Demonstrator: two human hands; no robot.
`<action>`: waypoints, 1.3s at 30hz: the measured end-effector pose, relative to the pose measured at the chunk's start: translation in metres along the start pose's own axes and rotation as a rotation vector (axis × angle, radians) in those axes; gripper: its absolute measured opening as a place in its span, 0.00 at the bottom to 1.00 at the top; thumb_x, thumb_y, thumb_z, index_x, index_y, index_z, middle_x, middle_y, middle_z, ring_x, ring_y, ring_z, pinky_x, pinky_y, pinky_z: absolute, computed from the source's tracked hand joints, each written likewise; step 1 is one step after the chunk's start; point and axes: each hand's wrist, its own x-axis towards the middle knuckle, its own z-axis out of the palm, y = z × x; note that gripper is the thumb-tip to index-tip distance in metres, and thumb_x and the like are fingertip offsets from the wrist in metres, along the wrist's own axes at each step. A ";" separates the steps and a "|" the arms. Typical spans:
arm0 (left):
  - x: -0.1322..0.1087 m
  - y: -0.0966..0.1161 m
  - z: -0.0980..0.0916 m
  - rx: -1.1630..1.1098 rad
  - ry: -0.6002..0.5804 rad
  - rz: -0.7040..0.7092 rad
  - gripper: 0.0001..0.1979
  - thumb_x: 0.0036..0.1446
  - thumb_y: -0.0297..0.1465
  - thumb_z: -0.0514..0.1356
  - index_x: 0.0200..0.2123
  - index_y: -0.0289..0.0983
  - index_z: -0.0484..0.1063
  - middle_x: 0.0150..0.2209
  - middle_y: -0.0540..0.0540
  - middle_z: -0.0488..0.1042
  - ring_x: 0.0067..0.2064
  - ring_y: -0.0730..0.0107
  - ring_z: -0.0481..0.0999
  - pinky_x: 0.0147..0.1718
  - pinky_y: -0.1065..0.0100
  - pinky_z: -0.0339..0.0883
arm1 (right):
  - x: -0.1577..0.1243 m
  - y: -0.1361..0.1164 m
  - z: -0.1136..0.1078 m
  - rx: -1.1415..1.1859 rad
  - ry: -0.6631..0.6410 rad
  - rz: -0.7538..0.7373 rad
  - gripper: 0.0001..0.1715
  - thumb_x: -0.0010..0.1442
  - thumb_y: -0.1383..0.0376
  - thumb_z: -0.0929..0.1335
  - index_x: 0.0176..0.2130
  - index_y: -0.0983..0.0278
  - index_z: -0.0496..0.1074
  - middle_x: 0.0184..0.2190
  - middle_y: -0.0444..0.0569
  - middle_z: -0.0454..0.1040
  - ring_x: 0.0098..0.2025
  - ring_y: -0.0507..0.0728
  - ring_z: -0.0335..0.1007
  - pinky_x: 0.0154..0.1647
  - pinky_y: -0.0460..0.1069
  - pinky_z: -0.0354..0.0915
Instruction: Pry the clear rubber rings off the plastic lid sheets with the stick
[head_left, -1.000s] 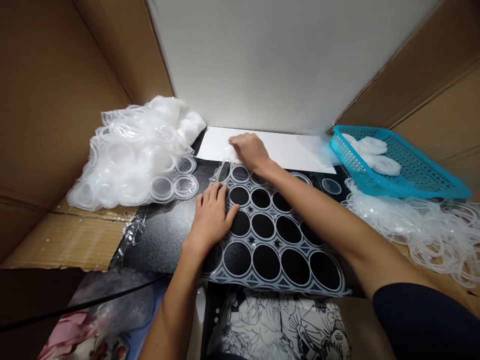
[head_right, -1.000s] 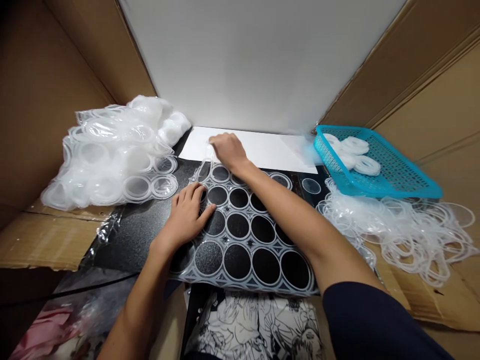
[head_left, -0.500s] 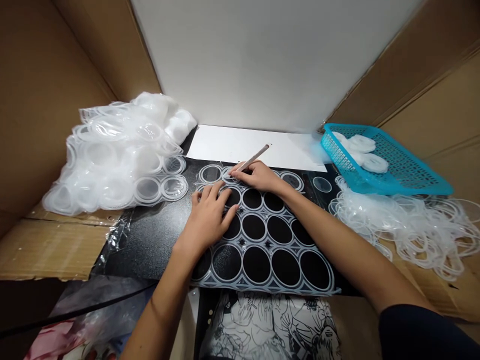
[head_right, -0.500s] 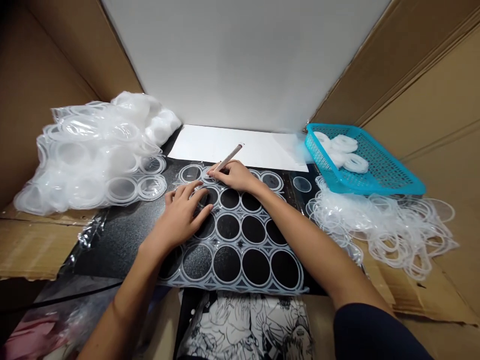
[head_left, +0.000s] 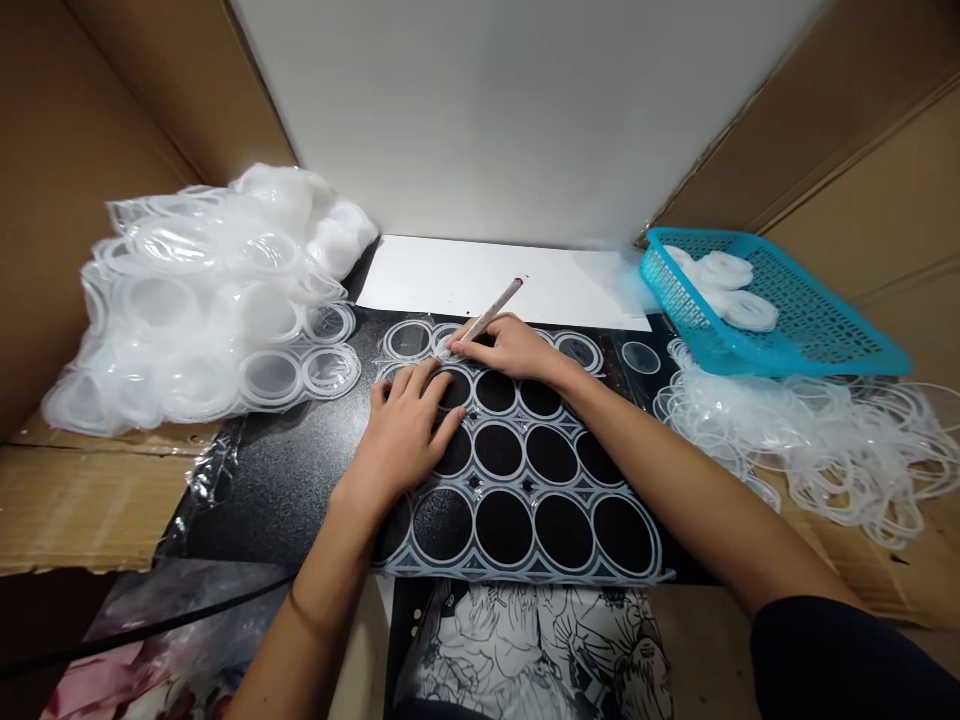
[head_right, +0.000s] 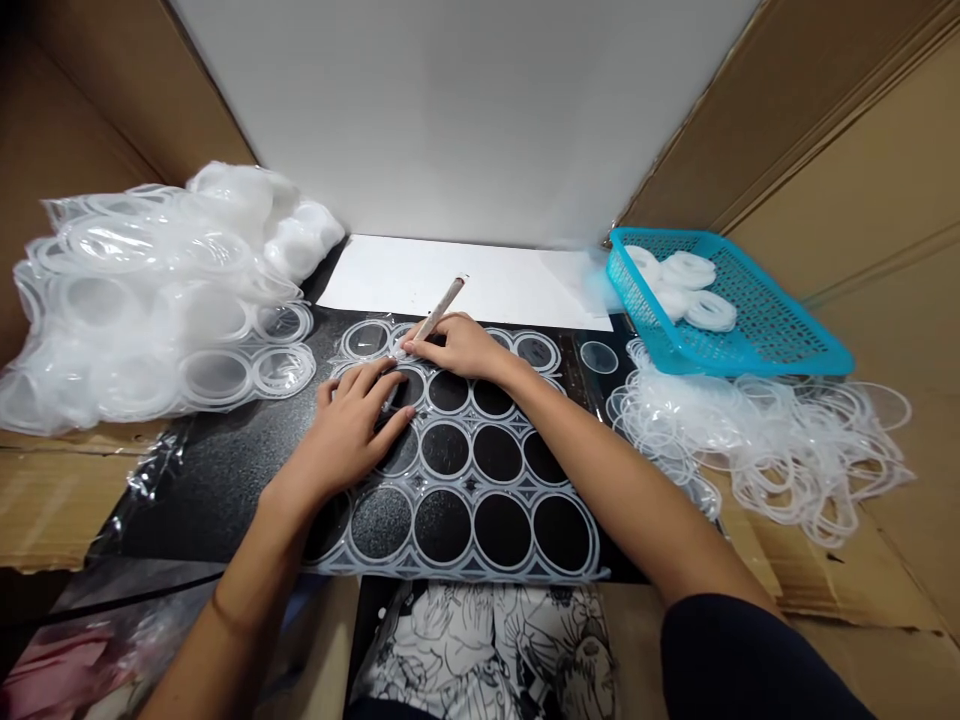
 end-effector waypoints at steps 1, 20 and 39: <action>0.000 0.000 0.000 0.002 0.001 0.002 0.19 0.72 0.40 0.54 0.62 0.44 0.67 0.70 0.41 0.65 0.69 0.47 0.63 0.64 0.40 0.56 | 0.000 0.000 0.000 -0.011 0.002 -0.013 0.10 0.66 0.58 0.71 0.40 0.52 0.85 0.46 0.45 0.85 0.50 0.61 0.81 0.58 0.60 0.73; -0.002 -0.002 0.003 0.004 0.009 -0.001 0.19 0.73 0.41 0.53 0.63 0.43 0.66 0.71 0.42 0.64 0.70 0.50 0.62 0.64 0.38 0.57 | -0.002 0.006 0.003 -0.055 0.015 -0.084 0.11 0.68 0.57 0.70 0.44 0.51 0.84 0.48 0.46 0.84 0.53 0.62 0.80 0.60 0.61 0.72; -0.002 -0.001 0.006 0.035 0.008 -0.002 0.22 0.73 0.42 0.51 0.64 0.41 0.66 0.70 0.39 0.64 0.70 0.45 0.62 0.65 0.35 0.55 | -0.243 -0.088 -0.147 -0.787 0.464 0.462 0.25 0.60 0.33 0.66 0.34 0.44 0.83 0.42 0.49 0.84 0.40 0.69 0.80 0.36 0.66 0.74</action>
